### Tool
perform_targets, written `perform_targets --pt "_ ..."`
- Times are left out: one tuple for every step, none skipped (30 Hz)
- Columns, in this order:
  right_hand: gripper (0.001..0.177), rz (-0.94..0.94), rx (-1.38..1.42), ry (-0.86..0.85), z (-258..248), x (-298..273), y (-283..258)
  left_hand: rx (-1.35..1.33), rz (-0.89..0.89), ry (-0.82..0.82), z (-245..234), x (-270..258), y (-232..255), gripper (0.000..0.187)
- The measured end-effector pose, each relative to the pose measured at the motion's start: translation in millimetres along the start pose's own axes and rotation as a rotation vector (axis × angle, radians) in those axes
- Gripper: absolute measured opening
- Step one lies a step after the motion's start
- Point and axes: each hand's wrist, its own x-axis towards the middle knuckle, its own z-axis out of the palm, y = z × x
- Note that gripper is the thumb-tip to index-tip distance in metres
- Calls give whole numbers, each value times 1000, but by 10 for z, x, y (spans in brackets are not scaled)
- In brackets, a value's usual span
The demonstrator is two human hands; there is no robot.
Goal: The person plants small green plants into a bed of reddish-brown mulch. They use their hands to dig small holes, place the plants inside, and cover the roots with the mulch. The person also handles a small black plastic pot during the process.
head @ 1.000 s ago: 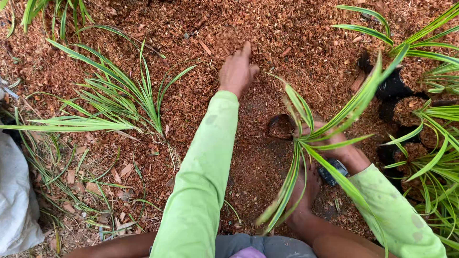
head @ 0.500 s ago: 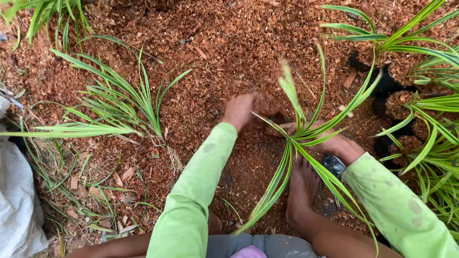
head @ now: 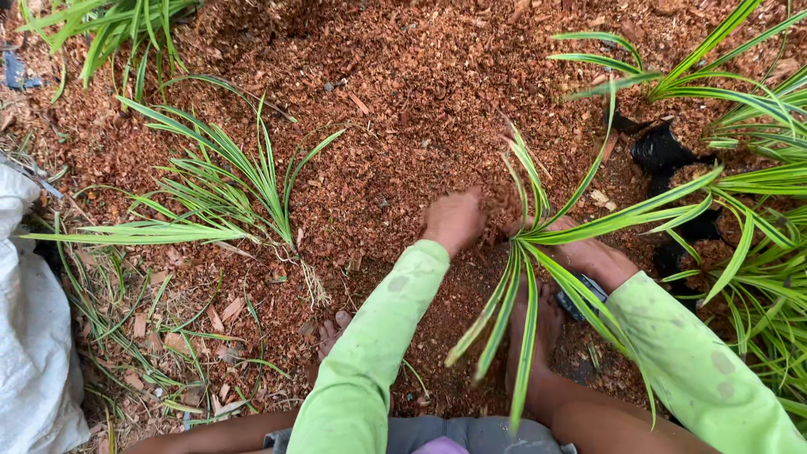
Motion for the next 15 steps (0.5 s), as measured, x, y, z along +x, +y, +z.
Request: perform_targets --pt "44 -3 -4 4 44 21 52 1 1 6 -161 -23 76 39" --pt "42 -47 12 49 99 22 115 29 167 38 -296 -54 161 35" --pt "41 -90 28 94 147 28 191 56 333 71 -428 -71 249 34" --pt "41 -80 36 97 187 14 214 57 338 59 -588 -158 307 34" --pt "38 -94 97 140 222 1 242 16 258 61 -750 -235 369 39" --pt "36 -115 155 189 249 32 264 -17 178 68 -940 -291 412 54" --pt "36 -112 161 198 279 39 286 -9 185 63 -697 -164 288 54" --pt "34 -79 238 222 321 31 305 133 239 132 -434 -72 160 41" --pt "33 -46 315 246 364 25 324 274 293 199 -170 17 28 33" --pt "33 -44 320 252 310 41 273 279 299 196 -413 -67 92 33" --pt "30 -70 254 256 254 58 226 124 286 176 -655 -146 158 30" --pt "27 -87 195 253 226 18 176 -36 269 143 -865 -261 242 28" --pt "27 -74 205 252 234 -14 156 -38 272 127 -745 -283 257 28" --pt "27 -55 224 237 231 -17 131 86 274 51 -635 -313 257 30" --pt "27 -35 244 221 230 -27 96 209 276 -25 -530 -356 258 33"
